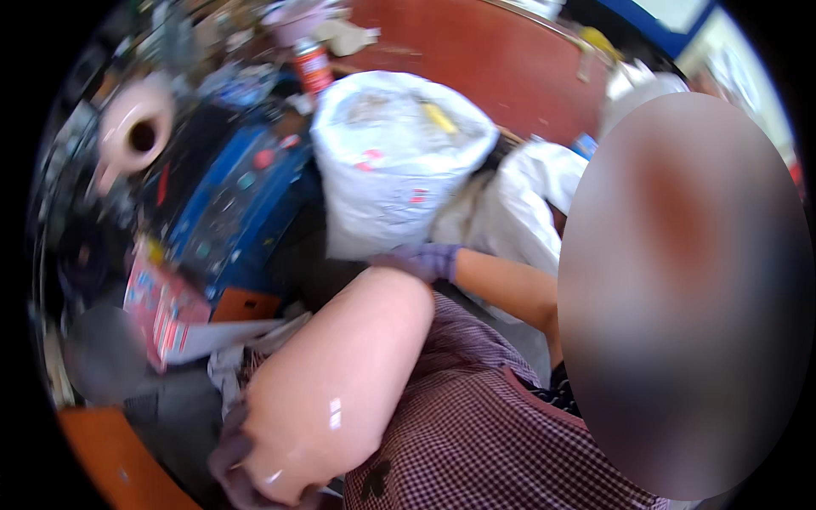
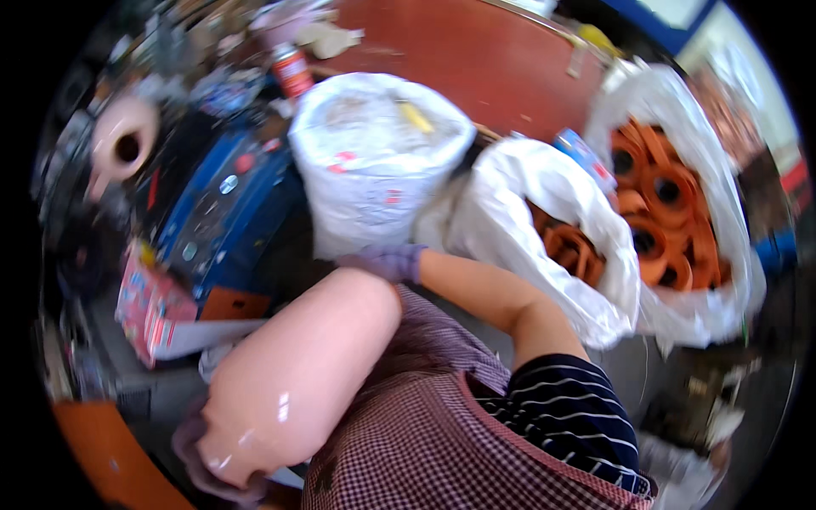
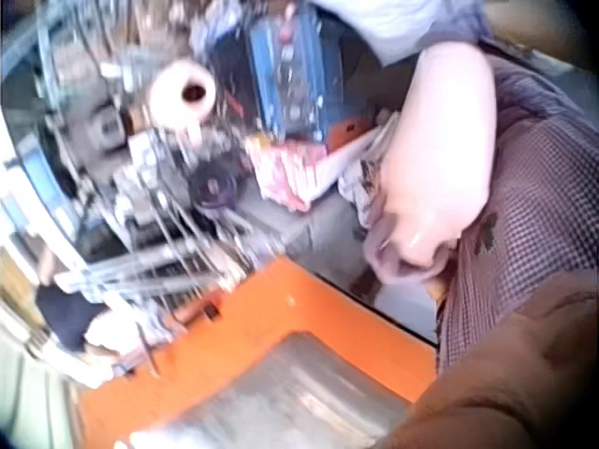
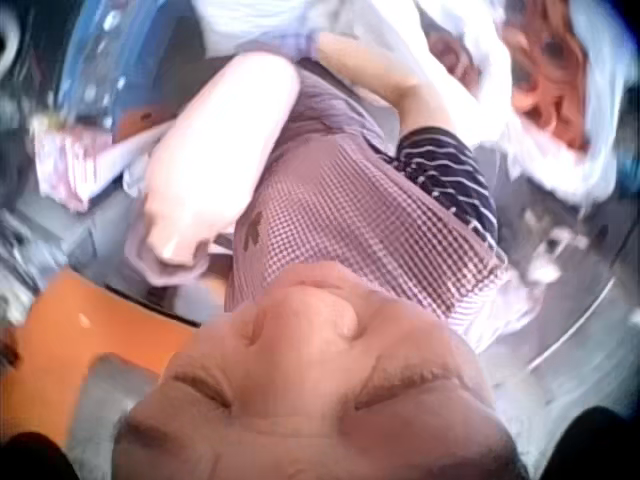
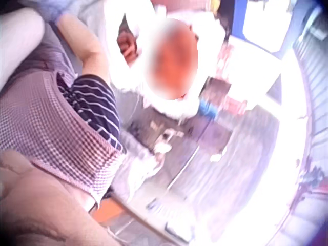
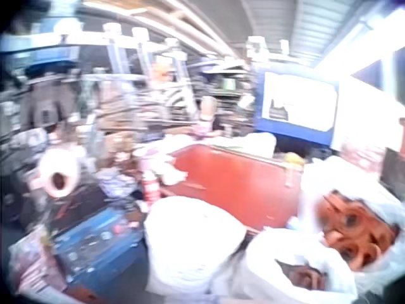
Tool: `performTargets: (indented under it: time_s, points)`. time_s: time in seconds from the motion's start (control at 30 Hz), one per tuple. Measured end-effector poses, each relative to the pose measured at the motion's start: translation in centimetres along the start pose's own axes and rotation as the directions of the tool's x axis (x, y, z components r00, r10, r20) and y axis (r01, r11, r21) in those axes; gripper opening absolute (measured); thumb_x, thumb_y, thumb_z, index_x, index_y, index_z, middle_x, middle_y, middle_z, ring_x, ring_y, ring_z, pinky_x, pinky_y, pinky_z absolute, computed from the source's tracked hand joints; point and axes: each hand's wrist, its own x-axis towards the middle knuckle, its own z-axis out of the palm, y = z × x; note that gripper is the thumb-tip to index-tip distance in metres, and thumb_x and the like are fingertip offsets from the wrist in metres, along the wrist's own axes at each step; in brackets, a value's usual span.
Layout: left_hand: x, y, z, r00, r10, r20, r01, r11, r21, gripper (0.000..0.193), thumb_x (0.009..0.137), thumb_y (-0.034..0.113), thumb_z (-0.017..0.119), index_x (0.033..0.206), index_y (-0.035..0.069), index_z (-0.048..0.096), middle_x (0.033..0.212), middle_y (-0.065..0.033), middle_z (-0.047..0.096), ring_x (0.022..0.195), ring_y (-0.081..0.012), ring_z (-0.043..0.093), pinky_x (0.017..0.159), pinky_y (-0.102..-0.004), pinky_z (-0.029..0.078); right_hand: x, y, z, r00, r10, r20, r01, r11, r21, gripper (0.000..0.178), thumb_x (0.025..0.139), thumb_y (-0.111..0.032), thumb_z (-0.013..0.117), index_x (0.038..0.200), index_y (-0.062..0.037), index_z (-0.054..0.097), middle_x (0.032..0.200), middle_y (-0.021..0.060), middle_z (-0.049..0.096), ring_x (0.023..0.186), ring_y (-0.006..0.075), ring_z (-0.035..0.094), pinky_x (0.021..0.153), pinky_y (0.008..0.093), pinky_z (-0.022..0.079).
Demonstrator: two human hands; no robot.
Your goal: The person assembles pink plastic pitchers by attaching handles and lids. They pick up a pitcher, attach a handle, place a lid on top, and then set the assembled pitcher aside. This process is repeated multiple times.
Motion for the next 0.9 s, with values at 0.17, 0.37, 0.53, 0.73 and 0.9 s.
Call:
performTargets:
  time_s: [0.17, 0.37, 0.53, 0.73, 0.9]
  points:
    - [2.7, -6.2, -1.8, 0.943, -0.327, -0.061, 0.33, 0.942, 0.058, 0.067, 0.085, 0.045, 0.048, 0.125, -0.008, 0.045, 0.12, -0.0206, 0.056, 0.107, -0.0285, 0.059, 0.09, -0.0393, 0.049, -4.9, -2.5, 2.7, 0.94, -0.045, -0.339, 0.185, 0.901, 0.392, 0.049, 0.101, -0.043, 0.04, 0.125, -0.004, 0.06, 0.13, 0.0175, 0.06, 0.12, 0.0256, 0.055, 0.107, 0.0369, 0.037]
    - [2.9, 3.8, 5.9, 0.958, 0.237, 0.164, -0.2, 0.956, -0.213, 0.079, 0.082, 0.04, 0.064, 0.143, -0.003, 0.035, 0.138, -0.0197, 0.047, 0.124, -0.0328, 0.05, 0.102, -0.0446, 0.042, -7.8, 3.2, 1.4, 0.913, -0.122, -0.389, 0.12, 0.992, -0.031, 0.048, 0.102, -0.034, 0.032, 0.122, 0.0014, 0.058, 0.115, 0.0256, 0.064, 0.102, 0.0398, 0.063, 0.093, 0.0436, 0.048]
    - [7.0, 5.4, 4.7, 0.986, 0.098, 0.137, -0.112, 0.989, 0.1, 0.068, 0.09, 0.052, 0.044, 0.133, -0.001, 0.043, 0.127, -0.0248, 0.051, 0.112, -0.0369, 0.059, 0.086, -0.0481, 0.053, -14.4, -0.5, -2.3, 0.735, 0.298, -0.609, -0.305, 0.948, 0.096, 0.053, 0.094, -0.048, 0.05, 0.114, -0.0014, 0.066, 0.107, 0.023, 0.068, 0.094, 0.0352, 0.067, 0.086, 0.0408, 0.051]
    - [6.6, 0.0, 0.0, 0.952, -0.278, 0.126, 0.268, 0.959, 0.092, 0.069, 0.08, 0.034, 0.067, 0.136, -0.001, 0.046, 0.133, -0.0194, 0.053, 0.122, -0.029, 0.052, 0.101, -0.0409, 0.042, -21.5, 9.1, -11.1, 0.644, -0.033, -0.765, -0.585, 0.624, -0.519, 0.028, 0.094, -0.026, 0.056, 0.105, -0.0032, 0.067, 0.085, 0.0162, 0.065, 0.078, 0.0351, 0.064, 0.071, 0.0426, 0.051]
    - [8.8, -1.2, 4.6, 0.796, 0.074, 0.601, 0.056, 0.979, -0.195, 0.097, 0.065, 0.022, 0.085, 0.145, 0.001, 0.034, 0.147, -0.0154, 0.037, 0.137, -0.0237, 0.036, 0.114, -0.0357, 0.029, -14.0, 9.6, -12.5, 0.645, -0.011, -0.764, -0.466, 0.787, -0.405, 0.028, 0.093, -0.024, 0.058, 0.108, -0.0013, 0.065, 0.092, 0.0161, 0.064, 0.08, 0.0333, 0.065, 0.072, 0.0411, 0.051]
